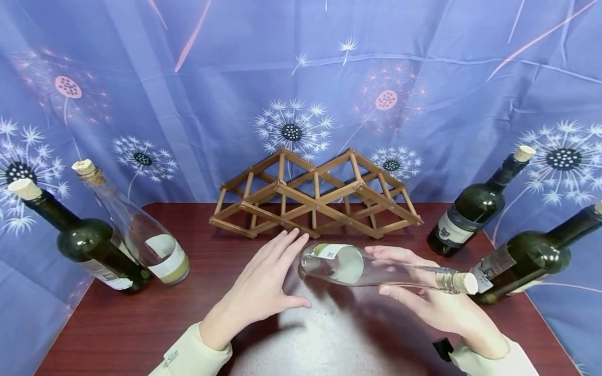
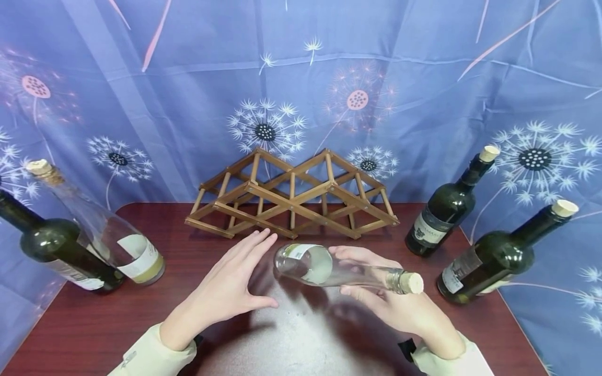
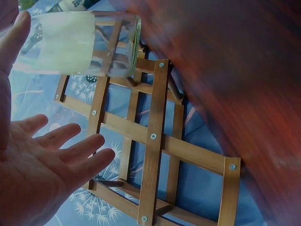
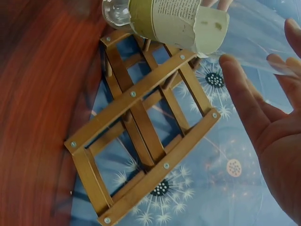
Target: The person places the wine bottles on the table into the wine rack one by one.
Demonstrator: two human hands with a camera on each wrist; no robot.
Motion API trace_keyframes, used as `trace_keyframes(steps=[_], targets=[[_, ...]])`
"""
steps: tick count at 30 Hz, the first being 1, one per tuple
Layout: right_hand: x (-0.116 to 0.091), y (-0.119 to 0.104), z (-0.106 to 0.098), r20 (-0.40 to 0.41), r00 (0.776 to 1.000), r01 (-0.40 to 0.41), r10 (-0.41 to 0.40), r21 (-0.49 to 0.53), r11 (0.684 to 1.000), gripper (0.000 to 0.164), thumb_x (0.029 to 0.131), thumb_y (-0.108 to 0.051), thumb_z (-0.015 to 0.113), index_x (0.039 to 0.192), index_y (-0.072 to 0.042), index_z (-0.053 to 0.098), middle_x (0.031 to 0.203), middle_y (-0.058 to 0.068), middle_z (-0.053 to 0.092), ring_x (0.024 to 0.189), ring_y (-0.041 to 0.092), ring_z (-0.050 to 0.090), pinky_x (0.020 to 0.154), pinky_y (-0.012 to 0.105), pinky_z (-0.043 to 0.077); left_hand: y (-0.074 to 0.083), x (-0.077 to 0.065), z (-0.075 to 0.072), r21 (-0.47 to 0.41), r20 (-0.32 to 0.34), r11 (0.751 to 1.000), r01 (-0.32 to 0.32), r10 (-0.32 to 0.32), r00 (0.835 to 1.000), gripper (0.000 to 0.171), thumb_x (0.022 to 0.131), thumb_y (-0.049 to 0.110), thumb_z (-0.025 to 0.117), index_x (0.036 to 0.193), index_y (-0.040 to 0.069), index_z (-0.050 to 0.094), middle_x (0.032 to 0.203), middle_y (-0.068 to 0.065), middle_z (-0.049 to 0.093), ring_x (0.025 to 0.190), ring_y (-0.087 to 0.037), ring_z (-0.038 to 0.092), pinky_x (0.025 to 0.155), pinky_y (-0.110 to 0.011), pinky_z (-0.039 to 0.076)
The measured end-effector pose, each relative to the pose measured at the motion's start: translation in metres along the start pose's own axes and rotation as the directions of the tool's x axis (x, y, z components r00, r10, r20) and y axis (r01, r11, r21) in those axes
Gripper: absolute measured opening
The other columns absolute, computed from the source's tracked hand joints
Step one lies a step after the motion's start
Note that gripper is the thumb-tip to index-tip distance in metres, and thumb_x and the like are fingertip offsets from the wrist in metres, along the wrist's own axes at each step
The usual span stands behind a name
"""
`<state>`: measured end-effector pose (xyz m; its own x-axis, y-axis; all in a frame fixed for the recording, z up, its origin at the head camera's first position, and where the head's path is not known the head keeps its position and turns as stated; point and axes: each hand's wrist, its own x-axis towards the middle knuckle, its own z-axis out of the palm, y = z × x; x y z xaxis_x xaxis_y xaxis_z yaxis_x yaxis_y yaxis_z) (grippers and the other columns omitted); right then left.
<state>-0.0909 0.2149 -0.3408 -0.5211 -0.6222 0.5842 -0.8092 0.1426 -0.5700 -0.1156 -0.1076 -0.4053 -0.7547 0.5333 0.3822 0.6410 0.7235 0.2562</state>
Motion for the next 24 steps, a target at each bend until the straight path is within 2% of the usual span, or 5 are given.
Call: trace_keyframes(steps=[7, 11, 15, 22, 24], targets=[[0.001, 0.007, 0.009, 0.015, 0.996, 0.085, -0.086, 0.047, 0.995, 0.059, 0.078, 0.013, 0.072, 0.133, 0.011, 0.051, 0.139, 0.021, 0.052, 0.129, 0.026, 0.050, 0.098, 0.028, 0.045, 0.000, 0.000, 0.003, 0.006, 0.028, 1.000, 0.001, -0.001, 1.000, 0.128, 0.062, 0.074, 0.077, 0.162, 0.023, 0.017, 0.164, -0.003, 0.021, 0.149, -0.022, 0.016, 0.117, -0.042, 0.019], [0.000, 0.004, 0.012, 0.035, 0.999, 0.040, -0.042, 0.066, 0.997, 0.065, 0.075, 0.017, 0.072, 0.136, 0.007, 0.051, 0.140, 0.019, 0.053, 0.131, 0.024, 0.050, 0.099, 0.027, 0.046, 0.000, 0.000, 0.005, 0.004, 0.046, 1.000, 0.002, -0.002, 0.999, 0.128, 0.062, 0.074, 0.077, 0.162, 0.024, 0.016, 0.164, -0.001, 0.019, 0.149, -0.022, 0.016, 0.117, -0.043, 0.020], [-0.003, 0.003, 0.013, 0.066, 0.998, -0.008, 0.005, 0.044, 0.999, 0.068, 0.076, 0.014, 0.073, 0.139, 0.001, 0.051, 0.141, 0.015, 0.053, 0.131, 0.022, 0.050, 0.100, 0.024, 0.044, 0.000, 0.000, 0.007, -0.018, 0.046, 1.000, -0.008, 0.008, 0.999, 0.128, 0.060, 0.071, 0.080, 0.162, 0.022, 0.019, 0.164, -0.003, 0.020, 0.149, -0.025, 0.019, 0.116, -0.044, 0.021], [-0.004, 0.010, 0.015, 0.104, 0.986, 0.118, -0.130, 0.116, 0.986, 0.065, 0.079, 0.012, 0.073, 0.139, 0.000, 0.051, 0.141, 0.021, 0.051, 0.132, 0.028, 0.049, 0.104, 0.029, 0.041, 0.000, -0.001, 0.008, -0.036, 0.067, 0.999, -0.025, 0.028, 0.997, 0.131, 0.059, 0.069, 0.082, 0.162, 0.022, 0.017, 0.163, -0.004, 0.021, 0.149, -0.025, 0.018, 0.117, -0.043, 0.017], [-0.004, 0.010, 0.016, 0.116, 0.983, 0.124, -0.141, 0.141, 0.982, 0.066, 0.078, 0.012, 0.073, 0.139, -0.002, 0.052, 0.141, 0.021, 0.051, 0.132, 0.027, 0.049, 0.102, 0.029, 0.043, 0.000, -0.001, 0.007, -0.044, 0.076, 0.999, -0.030, 0.034, 0.997, 0.131, 0.058, 0.067, 0.083, 0.162, 0.021, 0.018, 0.163, -0.004, 0.022, 0.149, -0.025, 0.018, 0.117, -0.042, 0.016]])
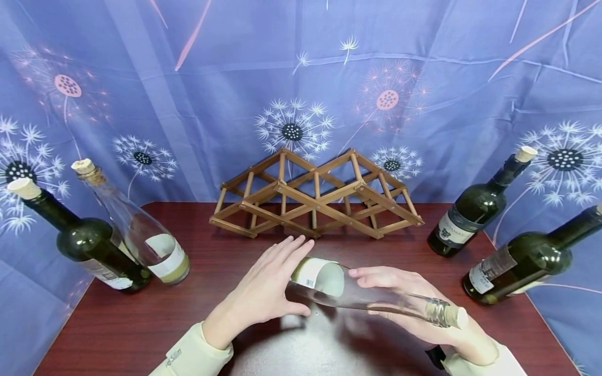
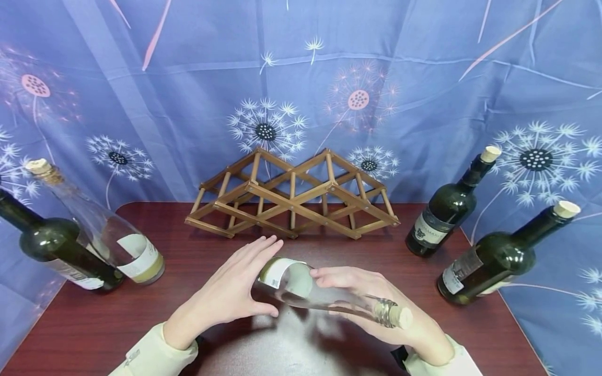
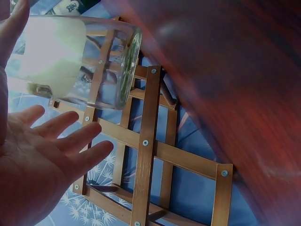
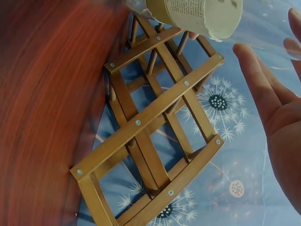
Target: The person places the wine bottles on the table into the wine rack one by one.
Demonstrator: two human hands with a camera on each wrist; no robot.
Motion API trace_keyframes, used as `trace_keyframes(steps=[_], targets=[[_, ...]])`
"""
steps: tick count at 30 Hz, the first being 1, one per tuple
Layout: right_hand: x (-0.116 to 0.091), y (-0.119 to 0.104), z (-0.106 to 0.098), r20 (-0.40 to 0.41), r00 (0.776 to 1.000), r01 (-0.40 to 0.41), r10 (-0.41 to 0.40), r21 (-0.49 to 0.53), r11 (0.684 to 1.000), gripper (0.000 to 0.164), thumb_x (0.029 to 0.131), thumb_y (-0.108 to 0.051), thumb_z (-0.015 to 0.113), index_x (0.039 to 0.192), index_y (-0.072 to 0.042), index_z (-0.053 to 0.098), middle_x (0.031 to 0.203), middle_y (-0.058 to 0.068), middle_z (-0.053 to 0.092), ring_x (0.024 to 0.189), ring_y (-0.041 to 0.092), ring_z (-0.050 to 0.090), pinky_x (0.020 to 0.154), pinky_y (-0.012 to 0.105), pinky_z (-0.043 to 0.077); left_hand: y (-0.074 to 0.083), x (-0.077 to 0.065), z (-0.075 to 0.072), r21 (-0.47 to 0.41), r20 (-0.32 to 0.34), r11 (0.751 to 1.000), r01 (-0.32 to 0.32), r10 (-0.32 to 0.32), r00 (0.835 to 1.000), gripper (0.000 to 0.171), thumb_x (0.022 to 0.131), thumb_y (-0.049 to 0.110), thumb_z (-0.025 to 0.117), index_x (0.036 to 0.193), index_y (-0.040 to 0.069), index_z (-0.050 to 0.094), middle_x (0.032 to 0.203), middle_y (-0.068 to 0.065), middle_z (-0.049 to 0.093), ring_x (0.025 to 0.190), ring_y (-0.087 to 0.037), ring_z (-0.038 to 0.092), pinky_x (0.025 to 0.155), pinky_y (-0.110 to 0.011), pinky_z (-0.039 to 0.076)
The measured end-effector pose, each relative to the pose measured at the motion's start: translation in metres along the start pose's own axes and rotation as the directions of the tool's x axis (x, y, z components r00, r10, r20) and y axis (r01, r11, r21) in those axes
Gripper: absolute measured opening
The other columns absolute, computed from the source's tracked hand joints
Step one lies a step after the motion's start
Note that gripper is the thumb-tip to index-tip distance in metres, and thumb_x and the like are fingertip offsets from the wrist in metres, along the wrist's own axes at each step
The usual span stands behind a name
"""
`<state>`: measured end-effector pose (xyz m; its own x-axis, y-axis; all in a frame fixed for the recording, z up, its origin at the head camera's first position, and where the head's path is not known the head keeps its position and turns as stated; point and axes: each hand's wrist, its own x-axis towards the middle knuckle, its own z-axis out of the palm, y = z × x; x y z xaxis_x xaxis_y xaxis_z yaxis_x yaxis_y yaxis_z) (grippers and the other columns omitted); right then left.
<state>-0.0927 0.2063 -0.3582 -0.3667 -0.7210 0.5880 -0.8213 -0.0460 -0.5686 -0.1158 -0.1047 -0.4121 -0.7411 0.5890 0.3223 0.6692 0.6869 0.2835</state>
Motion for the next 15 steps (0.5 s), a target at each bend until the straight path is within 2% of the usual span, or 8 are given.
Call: trace_keyframes(steps=[6, 8, 9, 10, 11, 13, 14, 15], targets=[[-0.0009, 0.0003, 0.0032, 0.032, 0.999, 0.025, -0.026, 0.009, 1.000, 0.066, 0.080, 0.011, 0.073, 0.141, -0.006, 0.052, 0.141, 0.020, 0.051, 0.131, 0.026, 0.049, 0.099, 0.029, 0.045, 0.0004, 0.0000, 0.0002, -0.013, 0.026, 1.000, -0.020, 0.020, 0.999, 0.127, 0.060, 0.062, 0.086, 0.161, 0.021, 0.021, 0.162, -0.001, 0.026, 0.148, -0.023, 0.021, 0.117, -0.041, 0.017], [-0.0030, 0.0012, 0.0044, 0.054, 0.999, -0.001, -0.006, 0.124, 0.992, 0.062, 0.085, 0.014, 0.066, 0.142, -0.005, 0.051, 0.144, 0.021, 0.048, 0.134, 0.026, 0.046, 0.097, 0.032, 0.047, 0.0004, -0.0003, 0.0004, -0.013, 0.033, 1.000, -0.025, 0.026, 0.999, 0.123, 0.061, 0.061, 0.086, 0.160, 0.021, 0.024, 0.161, 0.000, 0.028, 0.147, -0.024, 0.023, 0.117, -0.041, 0.019], [-0.0038, 0.0018, 0.0052, 0.057, 0.998, -0.011, 0.003, 0.148, 0.989, 0.061, 0.086, 0.014, 0.065, 0.142, -0.004, 0.051, 0.145, 0.022, 0.047, 0.135, 0.027, 0.045, 0.096, 0.033, 0.048, 0.0002, -0.0004, 0.0007, -0.013, 0.036, 0.999, -0.031, 0.031, 0.999, 0.122, 0.062, 0.059, 0.086, 0.159, 0.020, 0.026, 0.160, 0.000, 0.029, 0.147, -0.024, 0.025, 0.117, -0.042, 0.020], [-0.0051, 0.0023, 0.0060, 0.067, 0.998, -0.034, 0.018, 0.233, 0.972, 0.059, 0.088, 0.016, 0.060, 0.143, -0.003, 0.050, 0.146, 0.023, 0.045, 0.137, 0.027, 0.043, 0.095, 0.035, 0.049, 0.0001, -0.0006, 0.0011, -0.016, 0.037, 0.999, -0.035, 0.036, 0.999, 0.119, 0.062, 0.058, 0.087, 0.159, 0.019, 0.028, 0.160, -0.001, 0.030, 0.146, -0.024, 0.026, 0.116, -0.042, 0.021], [-0.0061, 0.0028, 0.0068, 0.079, 0.996, -0.058, 0.034, 0.330, 0.942, 0.058, 0.090, 0.019, 0.055, 0.143, -0.001, 0.048, 0.148, 0.025, 0.042, 0.138, 0.028, 0.040, 0.096, 0.037, 0.049, -0.0001, -0.0007, 0.0013, -0.019, 0.039, 0.999, -0.039, 0.040, 0.998, 0.117, 0.063, 0.057, 0.087, 0.158, 0.018, 0.030, 0.159, -0.001, 0.032, 0.146, -0.024, 0.027, 0.116, -0.042, 0.022], [-0.0074, 0.0033, 0.0085, 0.101, 0.993, -0.107, 0.063, 0.512, 0.852, 0.056, 0.092, 0.024, 0.045, 0.144, 0.003, 0.046, 0.151, 0.028, 0.036, 0.142, 0.029, 0.035, 0.096, 0.041, 0.049, -0.0007, -0.0008, 0.0021, -0.024, 0.042, 0.999, -0.046, 0.047, 0.998, 0.113, 0.064, 0.055, 0.087, 0.156, 0.018, 0.033, 0.158, -0.001, 0.034, 0.144, -0.024, 0.030, 0.115, -0.043, 0.025], [-0.0075, 0.0034, 0.0090, 0.108, 0.992, -0.118, 0.068, 0.565, 0.817, 0.055, 0.093, 0.024, 0.042, 0.144, 0.004, 0.045, 0.152, 0.028, 0.034, 0.142, 0.029, 0.033, 0.097, 0.042, 0.047, -0.0011, -0.0008, 0.0026, -0.026, 0.043, 0.998, -0.051, 0.052, 0.998, 0.112, 0.064, 0.054, 0.087, 0.155, 0.017, 0.035, 0.157, -0.001, 0.036, 0.144, -0.024, 0.031, 0.114, -0.043, 0.027], [-0.0072, 0.0035, 0.0093, 0.110, 0.992, -0.118, 0.065, 0.586, 0.802, 0.054, 0.094, 0.023, 0.041, 0.145, 0.004, 0.045, 0.152, 0.030, 0.033, 0.143, 0.029, 0.033, 0.098, 0.042, 0.047, -0.0015, -0.0007, 0.0030, -0.030, 0.042, 0.998, -0.055, 0.056, 0.998, 0.110, 0.064, 0.052, 0.088, 0.154, 0.017, 0.036, 0.156, -0.001, 0.037, 0.143, -0.024, 0.033, 0.114, -0.043, 0.028]])
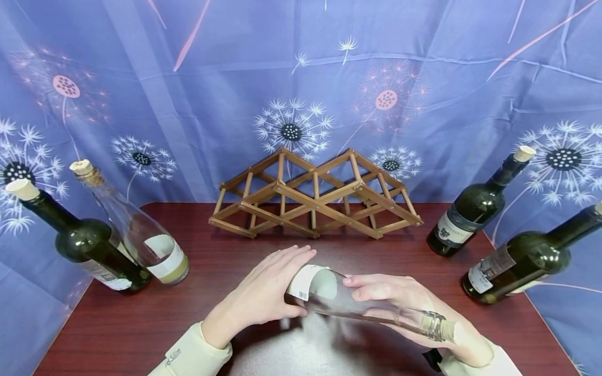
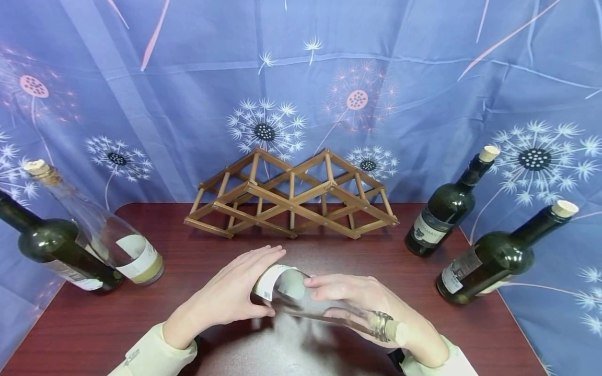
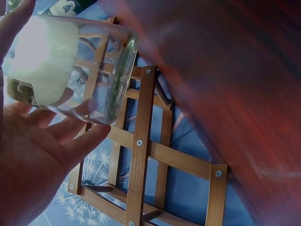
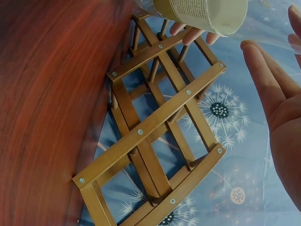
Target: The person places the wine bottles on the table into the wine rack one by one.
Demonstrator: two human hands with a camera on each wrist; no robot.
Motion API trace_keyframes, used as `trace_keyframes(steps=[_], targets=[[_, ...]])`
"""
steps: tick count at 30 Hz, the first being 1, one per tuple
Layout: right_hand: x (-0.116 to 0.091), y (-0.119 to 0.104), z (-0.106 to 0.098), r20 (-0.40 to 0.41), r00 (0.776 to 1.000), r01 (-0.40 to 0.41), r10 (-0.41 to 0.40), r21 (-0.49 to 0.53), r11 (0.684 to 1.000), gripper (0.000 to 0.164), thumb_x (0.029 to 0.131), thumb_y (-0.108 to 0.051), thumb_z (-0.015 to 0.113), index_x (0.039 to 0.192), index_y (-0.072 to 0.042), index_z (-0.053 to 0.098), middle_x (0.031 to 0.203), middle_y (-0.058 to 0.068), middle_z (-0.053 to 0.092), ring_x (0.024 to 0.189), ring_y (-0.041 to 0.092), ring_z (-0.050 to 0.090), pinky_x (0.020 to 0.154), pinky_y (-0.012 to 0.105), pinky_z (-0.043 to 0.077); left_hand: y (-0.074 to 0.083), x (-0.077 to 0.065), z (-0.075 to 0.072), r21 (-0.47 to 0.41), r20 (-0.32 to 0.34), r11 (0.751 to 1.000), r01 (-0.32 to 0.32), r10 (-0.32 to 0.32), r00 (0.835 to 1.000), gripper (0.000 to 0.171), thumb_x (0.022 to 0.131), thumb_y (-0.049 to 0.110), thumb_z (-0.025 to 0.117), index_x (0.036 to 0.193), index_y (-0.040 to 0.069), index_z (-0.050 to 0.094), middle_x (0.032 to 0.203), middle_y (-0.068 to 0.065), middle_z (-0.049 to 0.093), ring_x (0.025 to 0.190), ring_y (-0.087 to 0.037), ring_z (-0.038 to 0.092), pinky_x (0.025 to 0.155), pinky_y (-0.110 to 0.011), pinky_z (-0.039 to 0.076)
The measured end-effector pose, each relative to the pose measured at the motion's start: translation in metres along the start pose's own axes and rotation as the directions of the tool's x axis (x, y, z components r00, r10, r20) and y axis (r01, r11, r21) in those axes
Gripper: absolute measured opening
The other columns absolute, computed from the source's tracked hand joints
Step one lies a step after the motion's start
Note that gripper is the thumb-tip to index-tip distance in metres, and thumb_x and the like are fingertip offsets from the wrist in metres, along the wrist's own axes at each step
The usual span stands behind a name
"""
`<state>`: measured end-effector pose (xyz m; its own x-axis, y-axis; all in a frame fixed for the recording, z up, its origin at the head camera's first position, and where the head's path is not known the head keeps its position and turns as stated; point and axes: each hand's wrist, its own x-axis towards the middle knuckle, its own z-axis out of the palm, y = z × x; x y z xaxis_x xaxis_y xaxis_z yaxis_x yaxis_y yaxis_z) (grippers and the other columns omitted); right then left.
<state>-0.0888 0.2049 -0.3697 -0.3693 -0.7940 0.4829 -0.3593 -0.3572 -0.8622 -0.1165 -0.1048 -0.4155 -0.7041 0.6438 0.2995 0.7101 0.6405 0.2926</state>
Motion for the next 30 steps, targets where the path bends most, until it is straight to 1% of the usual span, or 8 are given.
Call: trace_keyframes(steps=[1, 4, 8, 12, 15, 21, 25, 30], targets=[[0.000, 0.000, 0.000, 0.004, 1.000, -0.011, 0.011, 0.073, 0.997, 0.055, 0.094, 0.025, 0.038, 0.145, 0.006, 0.044, 0.153, 0.030, 0.030, 0.144, 0.030, 0.031, 0.099, 0.044, 0.046, 0.000, 0.000, 0.000, -0.005, -0.003, 1.000, -0.003, 0.003, 1.000, 0.108, 0.064, 0.051, 0.088, 0.154, 0.017, 0.038, 0.155, -0.001, 0.039, 0.142, -0.023, 0.034, 0.113, -0.043, 0.029], [0.003, 0.000, -0.001, 0.028, 0.998, 0.064, -0.061, -0.150, 0.987, 0.051, 0.095, 0.018, 0.048, 0.144, 0.003, 0.047, 0.150, 0.029, 0.038, 0.141, 0.030, 0.037, 0.097, 0.040, 0.048, -0.002, 0.000, 0.002, -0.017, -0.014, 1.000, -0.020, 0.020, 1.000, 0.101, 0.065, 0.046, 0.089, 0.149, 0.017, 0.043, 0.149, 0.000, 0.046, 0.139, -0.022, 0.040, 0.112, -0.041, 0.031], [0.006, 0.002, -0.004, 0.052, 0.986, 0.162, -0.155, -0.441, 0.883, 0.051, 0.091, 0.010, 0.061, 0.140, -0.001, 0.052, 0.144, 0.026, 0.047, 0.135, 0.030, 0.045, 0.092, 0.034, 0.051, -0.003, 0.000, 0.003, -0.034, -0.037, 0.998, -0.046, 0.045, 0.998, 0.090, 0.064, 0.040, 0.089, 0.142, 0.018, 0.049, 0.138, 0.005, 0.053, 0.129, -0.017, 0.048, 0.109, -0.037, 0.035], [0.003, 0.002, -0.005, 0.039, 0.994, 0.104, -0.098, -0.242, 0.965, 0.049, 0.092, 0.017, 0.053, 0.140, 0.005, 0.051, 0.149, 0.026, 0.041, 0.139, 0.029, 0.039, 0.093, 0.039, 0.051, -0.004, 0.000, 0.004, -0.023, -0.061, 0.998, -0.063, 0.061, 0.996, 0.084, 0.063, 0.040, 0.089, 0.136, 0.021, 0.052, 0.129, 0.009, 0.055, 0.120, -0.012, 0.051, 0.103, -0.035, 0.040], [0.002, 0.001, -0.005, 0.022, 0.999, 0.046, -0.044, -0.075, 0.996, 0.053, 0.090, 0.026, 0.044, 0.140, 0.009, 0.049, 0.151, 0.028, 0.035, 0.141, 0.029, 0.036, 0.095, 0.042, 0.049, -0.006, 0.000, 0.004, 0.010, -0.071, 0.998, -0.059, 0.059, 0.996, 0.082, 0.064, 0.042, 0.088, 0.135, 0.023, 0.052, 0.128, 0.009, 0.056, 0.117, -0.012, 0.052, 0.100, -0.034, 0.041], [0.004, -0.001, -0.006, 0.002, 0.998, 0.056, -0.058, -0.255, 0.965, 0.058, 0.084, 0.029, 0.053, 0.137, 0.006, 0.053, 0.144, 0.030, 0.041, 0.135, 0.029, 0.044, 0.090, 0.040, 0.052, -0.011, -0.002, 0.005, 0.066, -0.079, 0.997, -0.033, 0.038, 0.996, 0.079, 0.066, 0.043, 0.086, 0.134, 0.023, 0.053, 0.128, 0.009, 0.057, 0.117, -0.012, 0.052, 0.101, -0.035, 0.041], [0.002, -0.001, -0.008, -0.010, 0.999, 0.031, -0.035, -0.260, 0.965, 0.062, 0.081, 0.030, 0.055, 0.139, 0.007, 0.051, 0.144, 0.030, 0.042, 0.135, 0.029, 0.043, 0.089, 0.042, 0.053, -0.014, -0.003, 0.004, 0.096, -0.095, 0.995, -0.022, 0.031, 0.995, 0.076, 0.066, 0.044, 0.085, 0.133, 0.023, 0.054, 0.127, 0.009, 0.057, 0.117, -0.013, 0.052, 0.101, -0.036, 0.040], [0.000, -0.001, -0.014, 0.012, 0.996, 0.081, -0.089, -0.541, 0.837, 0.055, 0.085, 0.017, 0.063, 0.138, 0.007, 0.051, 0.141, 0.026, 0.048, 0.132, 0.030, 0.047, 0.099, 0.032, 0.046, -0.017, -0.006, 0.003, 0.136, -0.117, 0.991, -0.017, 0.033, 0.993, 0.076, 0.067, 0.043, 0.084, 0.134, 0.022, 0.053, 0.128, 0.008, 0.056, 0.119, -0.016, 0.051, 0.103, -0.037, 0.037]])
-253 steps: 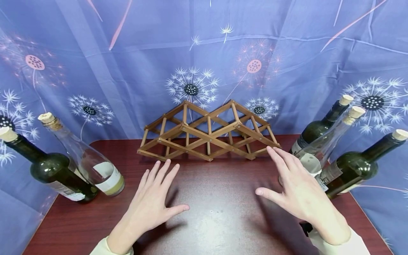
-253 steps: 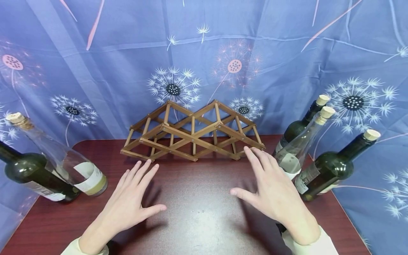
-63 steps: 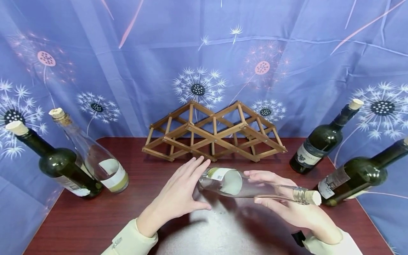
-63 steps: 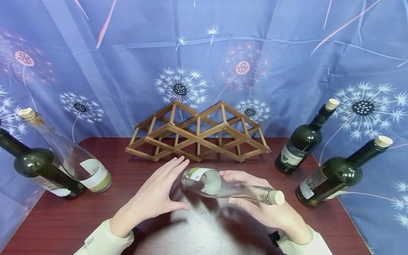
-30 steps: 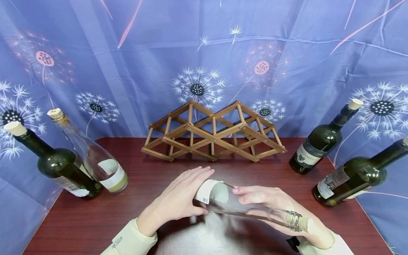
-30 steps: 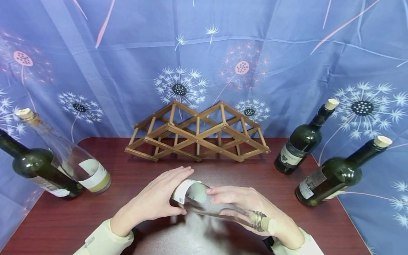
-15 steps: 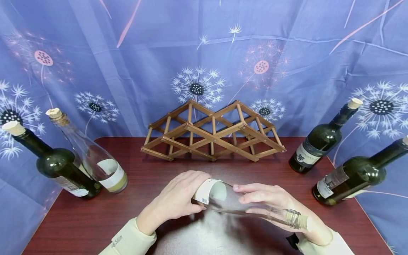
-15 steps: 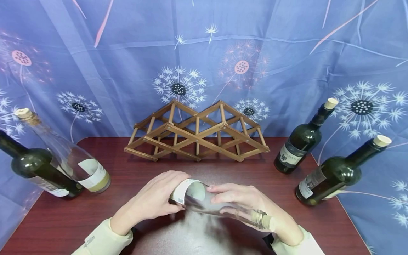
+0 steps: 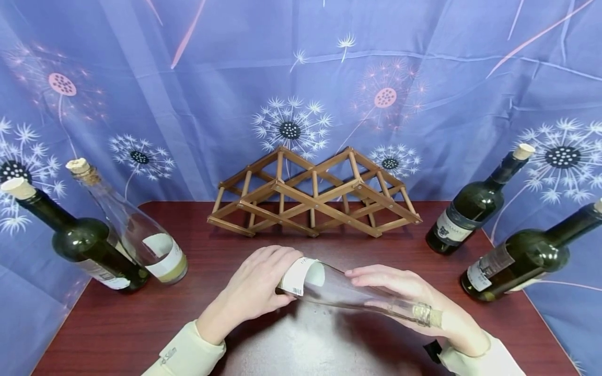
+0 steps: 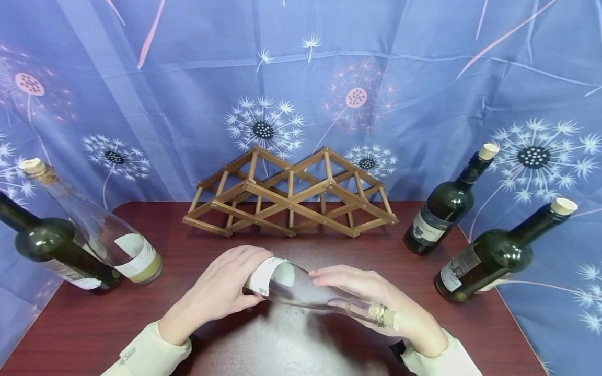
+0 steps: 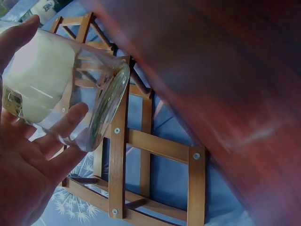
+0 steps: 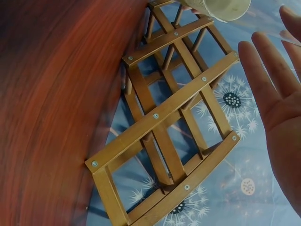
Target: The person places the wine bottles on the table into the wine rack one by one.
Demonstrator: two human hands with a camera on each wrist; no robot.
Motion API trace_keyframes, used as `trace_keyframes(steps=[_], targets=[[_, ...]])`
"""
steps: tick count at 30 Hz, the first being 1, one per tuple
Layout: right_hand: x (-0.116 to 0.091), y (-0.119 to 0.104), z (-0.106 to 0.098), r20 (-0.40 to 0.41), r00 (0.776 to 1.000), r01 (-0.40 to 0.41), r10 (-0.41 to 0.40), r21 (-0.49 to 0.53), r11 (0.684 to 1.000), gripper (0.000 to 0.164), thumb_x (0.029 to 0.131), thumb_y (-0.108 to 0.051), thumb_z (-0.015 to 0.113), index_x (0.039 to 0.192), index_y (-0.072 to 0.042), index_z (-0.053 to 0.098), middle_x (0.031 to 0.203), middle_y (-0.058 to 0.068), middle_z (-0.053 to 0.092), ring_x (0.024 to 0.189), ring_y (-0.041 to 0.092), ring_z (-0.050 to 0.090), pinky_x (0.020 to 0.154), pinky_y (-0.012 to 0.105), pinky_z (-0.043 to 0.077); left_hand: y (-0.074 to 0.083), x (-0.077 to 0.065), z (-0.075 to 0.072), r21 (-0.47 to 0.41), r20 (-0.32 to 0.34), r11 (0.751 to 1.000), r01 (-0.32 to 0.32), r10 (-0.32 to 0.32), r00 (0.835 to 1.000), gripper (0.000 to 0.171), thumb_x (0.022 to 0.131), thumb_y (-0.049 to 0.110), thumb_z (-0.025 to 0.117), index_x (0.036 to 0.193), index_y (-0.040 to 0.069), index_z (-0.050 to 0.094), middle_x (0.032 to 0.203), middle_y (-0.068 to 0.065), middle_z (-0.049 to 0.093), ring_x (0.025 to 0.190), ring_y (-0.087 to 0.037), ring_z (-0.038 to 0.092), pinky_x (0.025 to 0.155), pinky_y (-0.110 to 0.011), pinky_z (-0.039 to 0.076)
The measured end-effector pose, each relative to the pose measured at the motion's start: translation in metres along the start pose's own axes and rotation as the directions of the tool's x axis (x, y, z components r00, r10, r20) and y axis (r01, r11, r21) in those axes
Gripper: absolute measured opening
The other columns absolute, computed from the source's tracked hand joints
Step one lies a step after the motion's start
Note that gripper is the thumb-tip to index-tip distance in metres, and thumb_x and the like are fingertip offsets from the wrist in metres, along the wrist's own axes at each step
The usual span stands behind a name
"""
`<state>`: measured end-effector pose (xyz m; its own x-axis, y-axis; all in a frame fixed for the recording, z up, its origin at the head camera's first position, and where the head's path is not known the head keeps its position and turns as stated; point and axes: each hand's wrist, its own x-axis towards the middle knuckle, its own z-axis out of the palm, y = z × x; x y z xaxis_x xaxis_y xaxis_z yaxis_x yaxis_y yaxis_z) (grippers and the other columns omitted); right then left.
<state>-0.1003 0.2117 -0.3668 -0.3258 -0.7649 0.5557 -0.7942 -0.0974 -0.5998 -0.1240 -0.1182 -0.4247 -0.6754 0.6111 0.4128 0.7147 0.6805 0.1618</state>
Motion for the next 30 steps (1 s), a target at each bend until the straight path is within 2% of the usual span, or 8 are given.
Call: trace_keyframes(steps=[2, 6, 13, 19, 23, 30], targets=[[0.000, 0.001, -0.002, -0.002, 1.000, 0.015, -0.016, -0.093, 0.996, 0.052, 0.088, 0.009, 0.064, 0.138, 0.007, 0.052, 0.140, 0.023, 0.050, 0.130, 0.030, 0.049, 0.104, 0.028, 0.040, -0.001, -0.001, 0.000, 0.017, -0.008, 1.000, -0.003, 0.004, 1.000, 0.077, 0.067, 0.042, 0.085, 0.134, 0.021, 0.053, 0.128, 0.007, 0.056, 0.119, -0.017, 0.050, 0.104, -0.037, 0.036], [-0.002, 0.005, -0.006, -0.006, 1.000, 0.000, -0.001, -0.151, 0.989, 0.053, 0.087, 0.003, 0.067, 0.137, 0.008, 0.052, 0.139, 0.022, 0.052, 0.129, 0.029, 0.051, 0.105, 0.027, 0.039, -0.004, -0.001, -0.001, 0.048, -0.016, 0.999, -0.013, 0.014, 1.000, 0.079, 0.066, 0.041, 0.085, 0.134, 0.019, 0.053, 0.128, 0.004, 0.057, 0.119, -0.020, 0.051, 0.104, -0.039, 0.036], [-0.002, 0.007, -0.009, -0.050, 0.997, -0.069, 0.062, -0.158, 0.985, 0.058, 0.077, 0.017, 0.068, 0.133, 0.009, 0.055, 0.133, 0.021, 0.057, 0.125, 0.022, 0.055, 0.094, 0.028, 0.049, -0.005, -0.003, -0.002, 0.083, -0.015, 0.996, -0.014, 0.015, 1.000, 0.080, 0.066, 0.039, 0.085, 0.135, 0.018, 0.052, 0.129, 0.001, 0.055, 0.119, -0.024, 0.050, 0.105, -0.040, 0.034], [-0.009, 0.014, -0.010, -0.086, 0.990, -0.133, 0.113, -0.285, 0.949, 0.061, 0.072, 0.022, 0.070, 0.128, 0.001, 0.062, 0.128, 0.014, 0.062, 0.116, 0.020, 0.061, 0.093, 0.021, 0.048, -0.006, -0.005, -0.003, 0.113, -0.017, 0.993, -0.023, 0.025, 1.000, 0.081, 0.066, 0.039, 0.085, 0.136, 0.016, 0.051, 0.130, 0.000, 0.055, 0.121, -0.027, 0.049, 0.107, -0.043, 0.032], [-0.017, 0.021, -0.013, -0.095, 0.980, -0.195, 0.173, -0.309, 0.931, 0.058, 0.078, 0.018, 0.069, 0.131, -0.004, 0.061, 0.126, 0.007, 0.064, 0.114, 0.018, 0.062, 0.094, 0.018, 0.045, -0.006, -0.008, -0.005, 0.139, -0.026, 0.990, -0.025, 0.029, 0.999, 0.083, 0.066, 0.040, 0.086, 0.137, 0.015, 0.050, 0.131, -0.001, 0.055, 0.122, -0.028, 0.049, 0.108, -0.045, 0.033], [-0.023, 0.022, -0.017, -0.078, 0.963, -0.270, 0.259, -0.275, 0.923, 0.049, 0.092, 0.009, 0.061, 0.137, -0.009, 0.057, 0.126, 0.002, 0.064, 0.113, 0.017, 0.063, 0.093, 0.022, 0.047, -0.009, -0.012, -0.009, 0.197, -0.054, 0.979, -0.043, 0.054, 0.997, 0.084, 0.065, 0.040, 0.087, 0.136, 0.013, 0.051, 0.130, -0.001, 0.054, 0.122, -0.029, 0.048, 0.109, -0.047, 0.033]])
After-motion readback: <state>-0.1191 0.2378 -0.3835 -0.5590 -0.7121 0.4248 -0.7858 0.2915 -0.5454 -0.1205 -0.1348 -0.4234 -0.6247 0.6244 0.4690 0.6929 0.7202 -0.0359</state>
